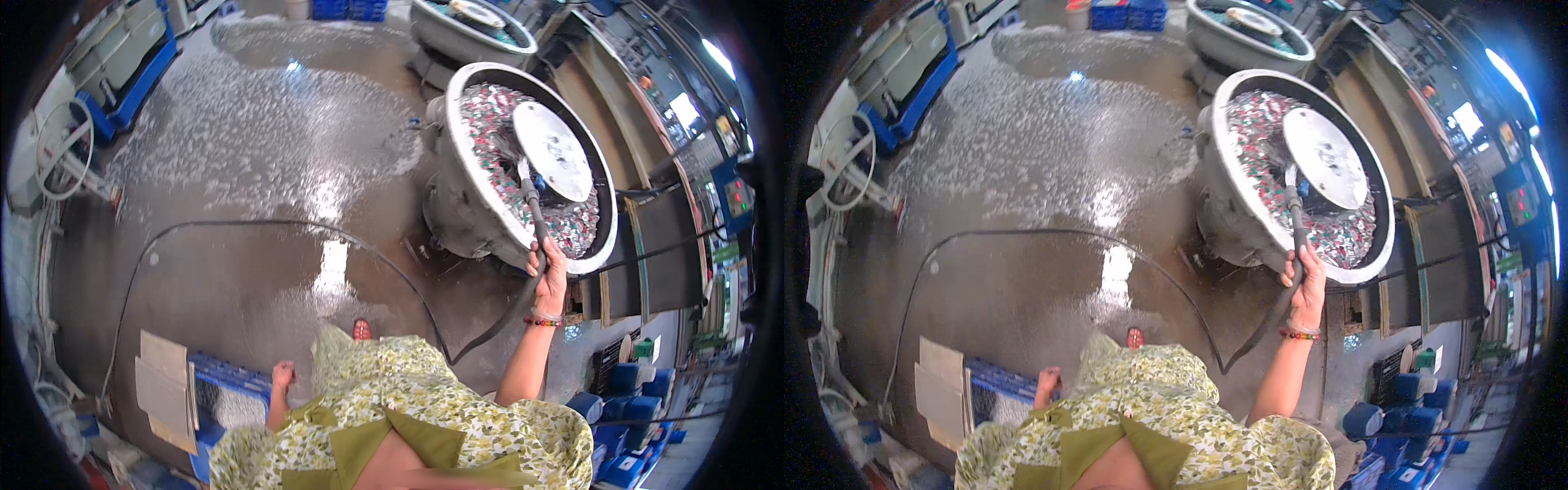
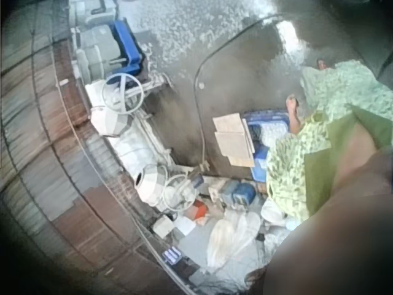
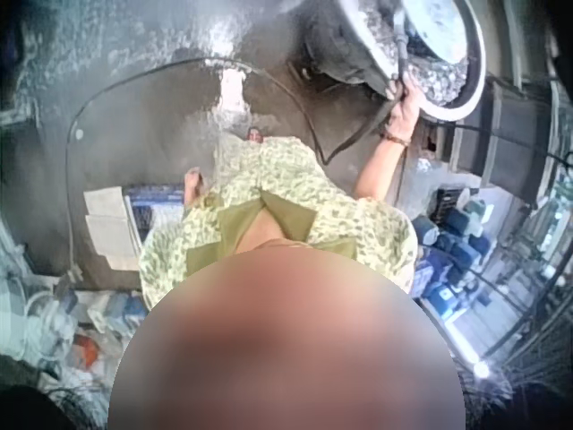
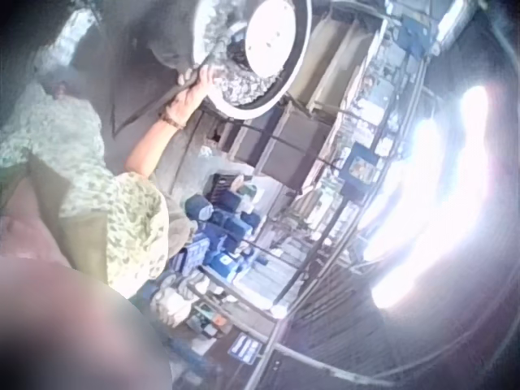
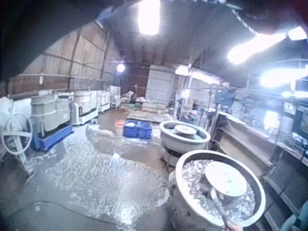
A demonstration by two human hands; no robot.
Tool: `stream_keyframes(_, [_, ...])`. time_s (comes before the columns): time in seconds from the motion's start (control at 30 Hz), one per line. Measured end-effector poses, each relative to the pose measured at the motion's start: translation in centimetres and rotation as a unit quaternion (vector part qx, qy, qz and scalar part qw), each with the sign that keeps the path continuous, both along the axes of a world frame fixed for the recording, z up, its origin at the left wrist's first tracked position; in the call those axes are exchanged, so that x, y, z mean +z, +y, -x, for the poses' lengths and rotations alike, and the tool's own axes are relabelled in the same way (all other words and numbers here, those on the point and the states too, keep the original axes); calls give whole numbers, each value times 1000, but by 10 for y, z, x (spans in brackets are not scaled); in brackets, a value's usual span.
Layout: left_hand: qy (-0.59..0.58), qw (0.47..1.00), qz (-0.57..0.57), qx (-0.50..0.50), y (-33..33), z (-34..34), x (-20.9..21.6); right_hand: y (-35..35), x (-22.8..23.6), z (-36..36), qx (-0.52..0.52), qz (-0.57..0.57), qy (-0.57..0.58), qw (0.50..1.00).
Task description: The person uses a high-pressure water hose to spray water into a large rotating industrial drum filled with colorful plastic pellets. The person moves the hose around the drum and sprays the surrounding floor to wash away debris.
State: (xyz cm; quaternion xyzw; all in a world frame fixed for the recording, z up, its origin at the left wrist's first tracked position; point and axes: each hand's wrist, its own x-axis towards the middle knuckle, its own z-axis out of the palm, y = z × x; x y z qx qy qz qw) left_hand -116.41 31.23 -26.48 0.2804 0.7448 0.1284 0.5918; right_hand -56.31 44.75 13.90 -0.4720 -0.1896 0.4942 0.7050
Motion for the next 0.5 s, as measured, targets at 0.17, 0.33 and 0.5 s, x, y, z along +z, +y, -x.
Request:
stream_keyframes(0.17, [2, 1000, 12, 2, 27, -8, 1, 24, -11, 17, 0, 11, 38, 999])
stream_keyframes(0.33, [-8, 1000, 7, -22, 61, 19, -10, 76, 3, 28, -17, 3, 18, 1000])
stream_keyframes(0.5, [70, 995, 15, -76, 125, 79, 34, 124, 14, 66, -46, -15, 21, 999])
